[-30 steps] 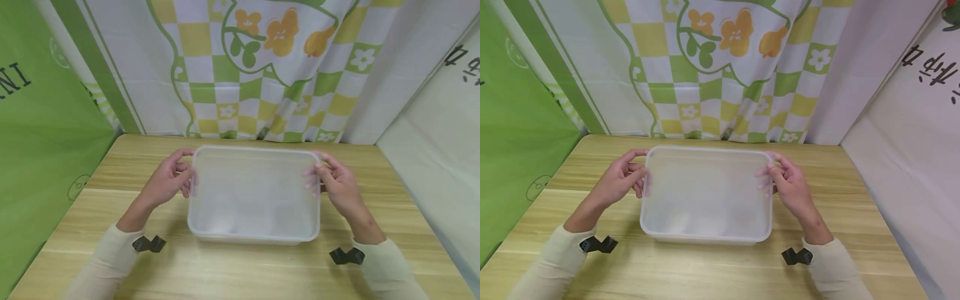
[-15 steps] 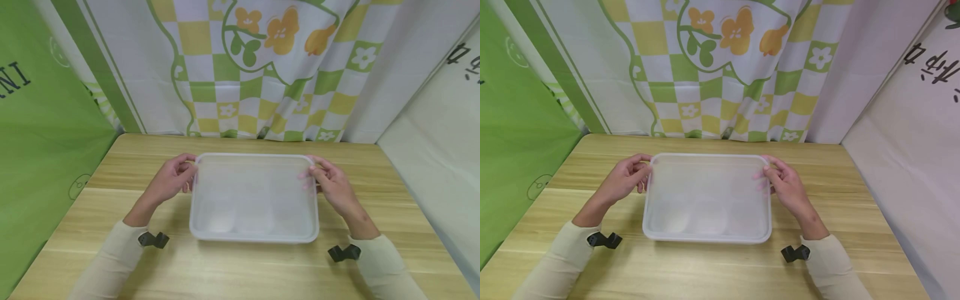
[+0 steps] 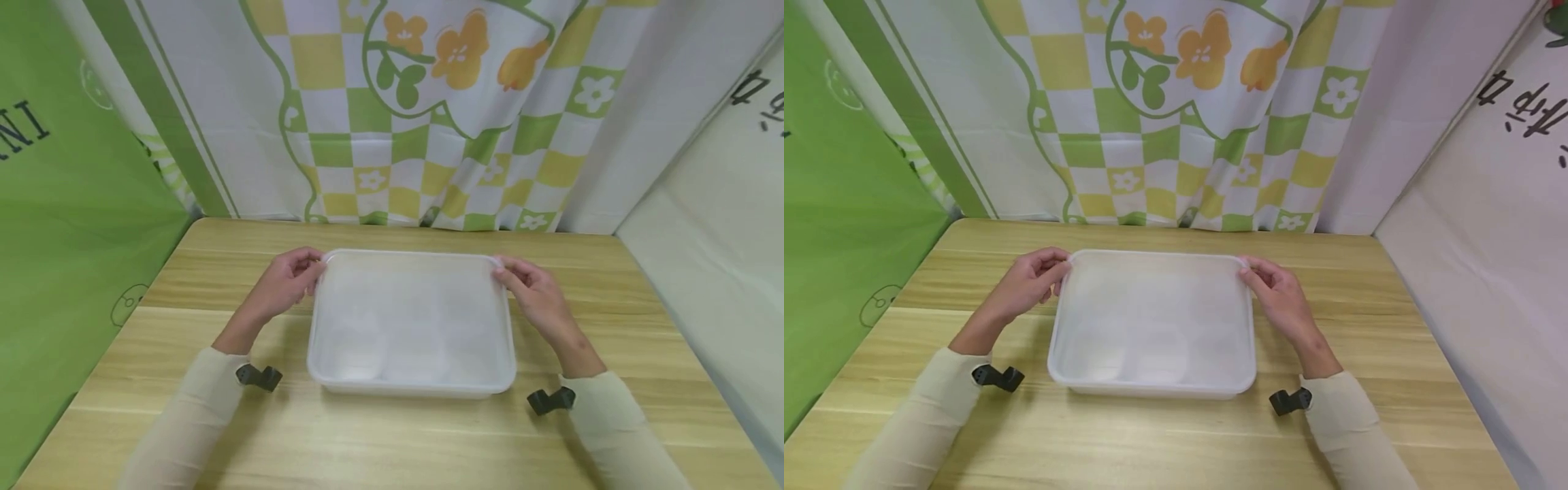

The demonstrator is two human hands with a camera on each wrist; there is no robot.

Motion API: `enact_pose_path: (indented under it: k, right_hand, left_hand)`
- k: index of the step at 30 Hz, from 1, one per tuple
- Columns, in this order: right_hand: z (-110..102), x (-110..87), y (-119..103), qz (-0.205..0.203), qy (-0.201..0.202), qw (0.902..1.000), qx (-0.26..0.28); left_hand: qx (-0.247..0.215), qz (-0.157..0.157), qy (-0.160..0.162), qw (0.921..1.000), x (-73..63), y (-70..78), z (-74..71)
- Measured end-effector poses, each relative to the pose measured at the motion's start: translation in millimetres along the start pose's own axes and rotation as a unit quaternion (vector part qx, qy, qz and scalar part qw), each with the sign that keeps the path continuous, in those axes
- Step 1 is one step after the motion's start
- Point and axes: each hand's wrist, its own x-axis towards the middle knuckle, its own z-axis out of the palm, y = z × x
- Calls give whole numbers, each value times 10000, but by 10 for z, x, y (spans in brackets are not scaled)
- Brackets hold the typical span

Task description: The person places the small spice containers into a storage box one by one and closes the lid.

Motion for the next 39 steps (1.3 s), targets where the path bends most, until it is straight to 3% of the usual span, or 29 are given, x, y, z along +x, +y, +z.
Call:
enact_pose_path:
  k: [6,19,33,39]
  right_hand:
    - [25,31,82,113,3,9999,-112]
    - [66,70,187,179,-207,9996,-68]
    - [95,97,268,156,-185,9990,-372]
    - [115,98,306,138,-216,9994,-219]
  left_hand:
    - [641,194,264,9974,84,-95,46]
    - [908,167,316,9952,102,-226,105]
    - [1169,154,307,9925,97,-225,149]
    - [1144,185,348,9927,100,-267,183]
